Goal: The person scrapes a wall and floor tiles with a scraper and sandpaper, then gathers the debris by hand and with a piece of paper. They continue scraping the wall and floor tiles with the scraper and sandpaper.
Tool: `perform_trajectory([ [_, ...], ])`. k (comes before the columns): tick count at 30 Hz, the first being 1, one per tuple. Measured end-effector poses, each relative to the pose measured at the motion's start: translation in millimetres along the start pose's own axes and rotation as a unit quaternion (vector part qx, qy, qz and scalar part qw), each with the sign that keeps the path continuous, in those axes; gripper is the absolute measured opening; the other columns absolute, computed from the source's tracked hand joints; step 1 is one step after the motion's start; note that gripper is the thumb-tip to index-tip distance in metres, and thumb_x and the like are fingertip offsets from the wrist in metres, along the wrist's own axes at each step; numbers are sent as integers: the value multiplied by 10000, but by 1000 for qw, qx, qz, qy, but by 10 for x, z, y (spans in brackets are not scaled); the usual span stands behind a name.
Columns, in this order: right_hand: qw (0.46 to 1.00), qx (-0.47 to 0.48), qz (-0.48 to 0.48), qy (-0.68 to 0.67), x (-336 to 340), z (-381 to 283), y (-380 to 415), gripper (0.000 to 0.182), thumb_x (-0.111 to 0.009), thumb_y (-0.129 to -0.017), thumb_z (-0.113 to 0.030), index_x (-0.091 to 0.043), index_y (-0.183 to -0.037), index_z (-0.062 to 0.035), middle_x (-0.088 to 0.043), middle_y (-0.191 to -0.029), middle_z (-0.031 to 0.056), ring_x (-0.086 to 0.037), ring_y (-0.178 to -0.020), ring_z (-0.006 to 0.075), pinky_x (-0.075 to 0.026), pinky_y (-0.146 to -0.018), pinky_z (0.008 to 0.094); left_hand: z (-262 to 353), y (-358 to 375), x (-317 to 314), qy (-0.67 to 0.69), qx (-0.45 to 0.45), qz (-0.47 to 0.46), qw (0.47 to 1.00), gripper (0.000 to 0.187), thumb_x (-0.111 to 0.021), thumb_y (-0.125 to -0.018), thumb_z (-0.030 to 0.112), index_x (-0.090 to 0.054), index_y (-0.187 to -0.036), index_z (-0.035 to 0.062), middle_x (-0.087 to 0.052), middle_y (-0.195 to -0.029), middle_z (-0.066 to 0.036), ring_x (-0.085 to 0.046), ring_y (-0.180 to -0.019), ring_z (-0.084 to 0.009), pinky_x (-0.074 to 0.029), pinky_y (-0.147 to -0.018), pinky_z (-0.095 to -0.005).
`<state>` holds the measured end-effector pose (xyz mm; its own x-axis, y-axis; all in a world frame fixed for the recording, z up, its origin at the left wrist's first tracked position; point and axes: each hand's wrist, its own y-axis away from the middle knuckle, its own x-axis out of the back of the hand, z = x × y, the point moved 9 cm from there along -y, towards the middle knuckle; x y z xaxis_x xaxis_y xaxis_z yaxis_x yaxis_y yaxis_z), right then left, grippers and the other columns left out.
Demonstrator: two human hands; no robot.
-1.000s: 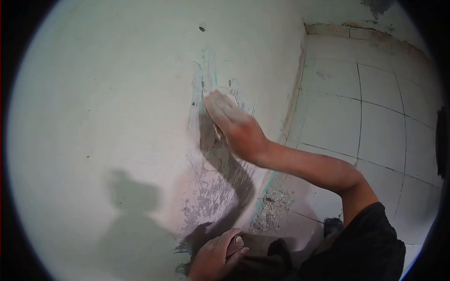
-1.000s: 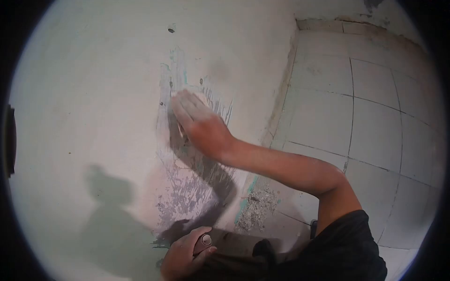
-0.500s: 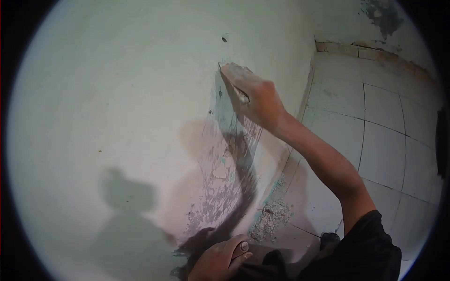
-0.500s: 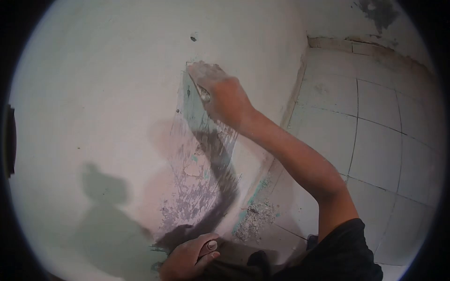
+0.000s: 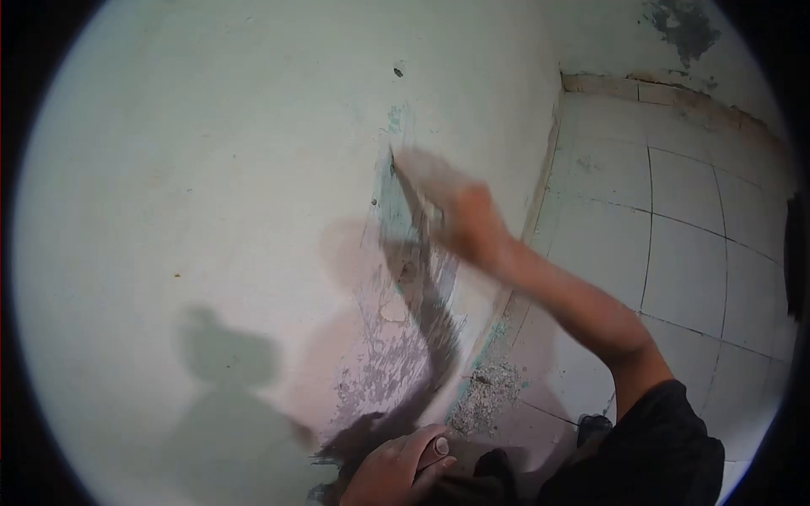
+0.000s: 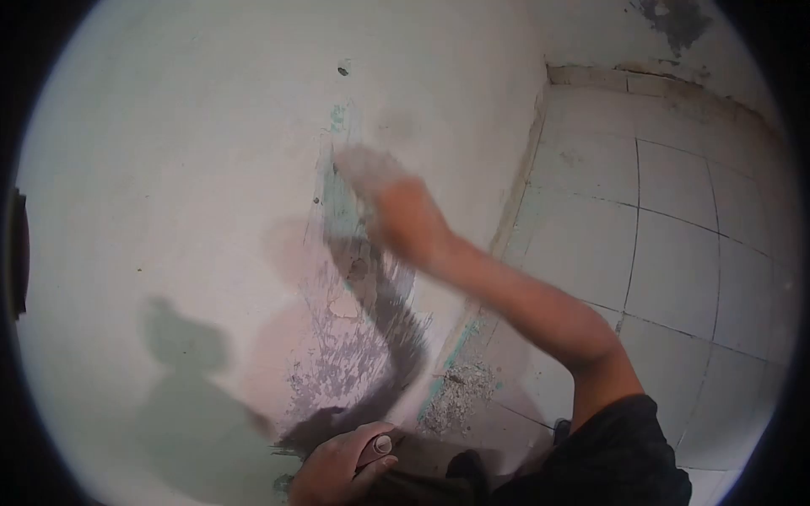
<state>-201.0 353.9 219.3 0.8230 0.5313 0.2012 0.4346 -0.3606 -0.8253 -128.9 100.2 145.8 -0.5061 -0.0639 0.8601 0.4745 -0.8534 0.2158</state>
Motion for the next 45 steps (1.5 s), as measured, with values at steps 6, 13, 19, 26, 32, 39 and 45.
perform_trajectory([
  [6,988,84,83,100,248,107,-677,558,-519,-730,20,-436,-1282,9,-464,-1308,196,-430,-1233,335,-370,-1016,433,-167,24,-93,13,50,-99,994,366,-586,-853,270,-501,-1125,40,-598,-968,-221,-555,-925,-418,-435,-756,-450],
  [13,989,107,27,93,-279,-111,408,634,-561,-739,-5,-363,-1341,0,-385,-1379,196,-353,-1296,327,-249,-1097,427,-335,-6,-42,7,40,-37,998,311,-564,-873,229,-519,-1116,40,-606,-989,-210,-564,-932,-408,-445,-764,-437],
  [19,991,30,62,118,220,190,-725,558,-544,-717,13,-436,-1264,-11,-473,-1270,209,-456,-1174,359,-372,-993,437,-201,-19,20,10,26,2,1000,277,-533,-882,165,-543,-1126,35,-604,-1033,-199,-566,-976,-389,-446,-811,-420],
  [26,987,92,86,101,-260,-13,219,657,-547,-718,10,-345,-1342,51,-395,-1361,233,-348,-1296,361,-252,-1079,493,-258,11,-40,-9,65,-44,997,333,-539,-839,140,-522,-1152,26,-594,-1057,-215,-555,-996,-399,-444,-827,-419],
  [32,962,95,178,185,125,119,-384,582,-598,-688,25,-482,-1258,0,-512,-1239,230,-511,-1136,375,-420,-971,393,-212,55,48,11,78,-17,997,362,-559,-806,113,-519,-1158,38,-584,-1076,-225,-550,-1003,-404,-443,-833,-427],
  [39,987,35,82,135,-7,290,34,626,-540,-737,6,-391,-1344,-43,-462,-1317,181,-426,-1231,311,-360,-999,456,-262,66,-11,-44,44,5,998,395,-591,-843,211,-518,-1194,45,-583,-1095,-208,-550,-998,-404,-440,-837,-437],
  [45,988,100,-92,67,-567,-60,1402,724,-652,-693,-52,-363,-1357,-48,-394,-1380,148,-326,-1313,342,-265,-1057,530,-388,138,88,-70,138,1,988,481,-569,-881,352,-491,-1242,43,-539,-1184,-216,-522,-1055,-406,-438,-862,-434],
])
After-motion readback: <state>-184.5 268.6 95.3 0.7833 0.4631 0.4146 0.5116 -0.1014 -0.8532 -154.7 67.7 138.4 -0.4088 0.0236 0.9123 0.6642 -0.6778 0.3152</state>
